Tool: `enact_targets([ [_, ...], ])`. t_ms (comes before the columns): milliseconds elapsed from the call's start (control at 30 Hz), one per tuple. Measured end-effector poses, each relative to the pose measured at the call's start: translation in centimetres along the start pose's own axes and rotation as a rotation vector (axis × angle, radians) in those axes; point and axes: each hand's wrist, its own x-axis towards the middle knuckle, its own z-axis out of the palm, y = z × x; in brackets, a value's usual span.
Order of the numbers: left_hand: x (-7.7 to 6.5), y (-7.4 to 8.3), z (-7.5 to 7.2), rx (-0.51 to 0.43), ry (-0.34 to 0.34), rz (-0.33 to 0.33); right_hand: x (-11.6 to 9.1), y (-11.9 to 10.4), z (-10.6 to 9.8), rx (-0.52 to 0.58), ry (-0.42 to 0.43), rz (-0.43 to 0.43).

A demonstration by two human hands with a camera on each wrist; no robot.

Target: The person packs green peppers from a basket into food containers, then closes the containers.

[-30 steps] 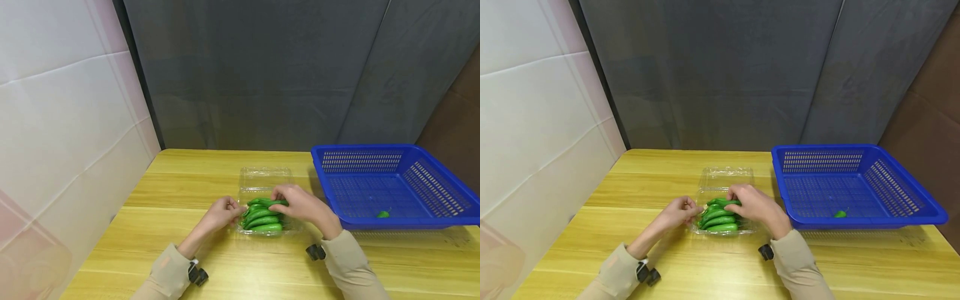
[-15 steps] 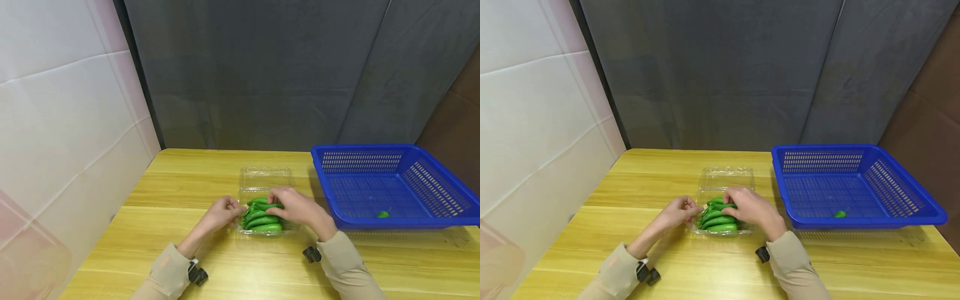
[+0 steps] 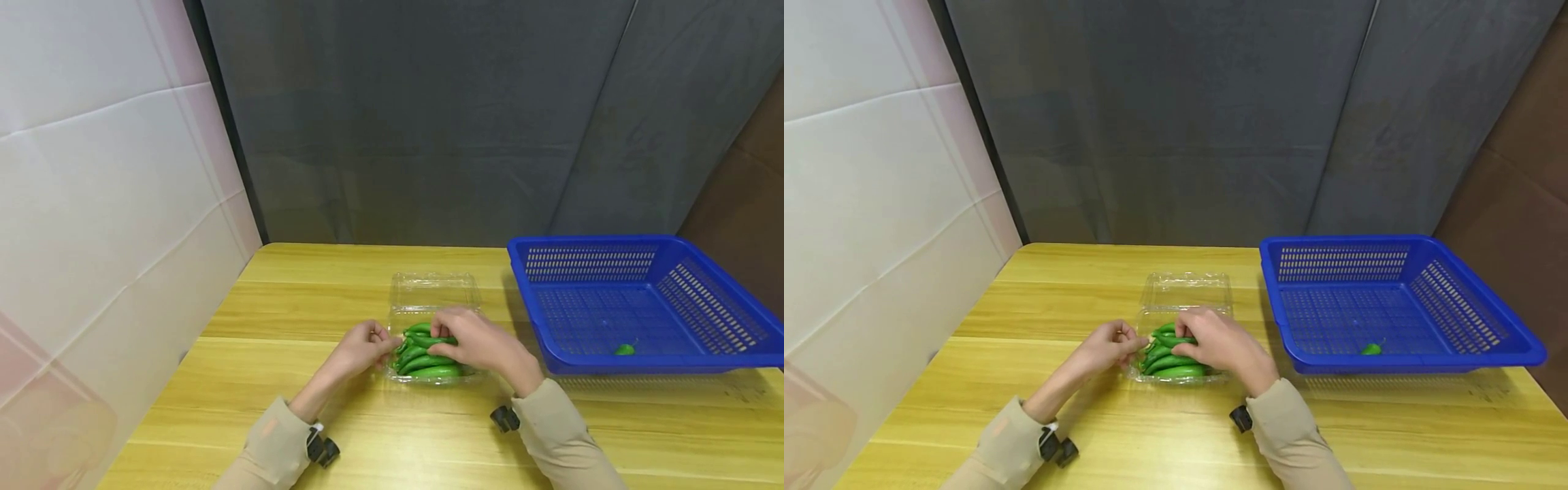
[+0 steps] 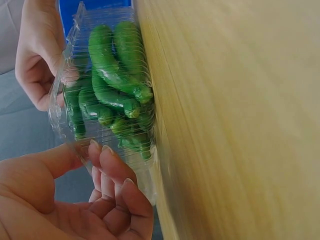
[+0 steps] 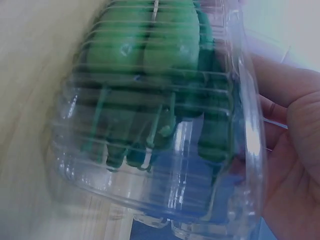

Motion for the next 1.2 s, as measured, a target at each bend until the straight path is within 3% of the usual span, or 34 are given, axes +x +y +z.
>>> enact_targets([
  [433,-0.1,0.1,0.0,0.043,0.020,-0.001,0.1,-0.6,0.6,-0.004,-0.036,0.003],
  [1200,0.1,-0.2,0.0,0.016,0.004,0.008,-0.1,-1.4,0.5,-0.013,-0.130,0.058],
])
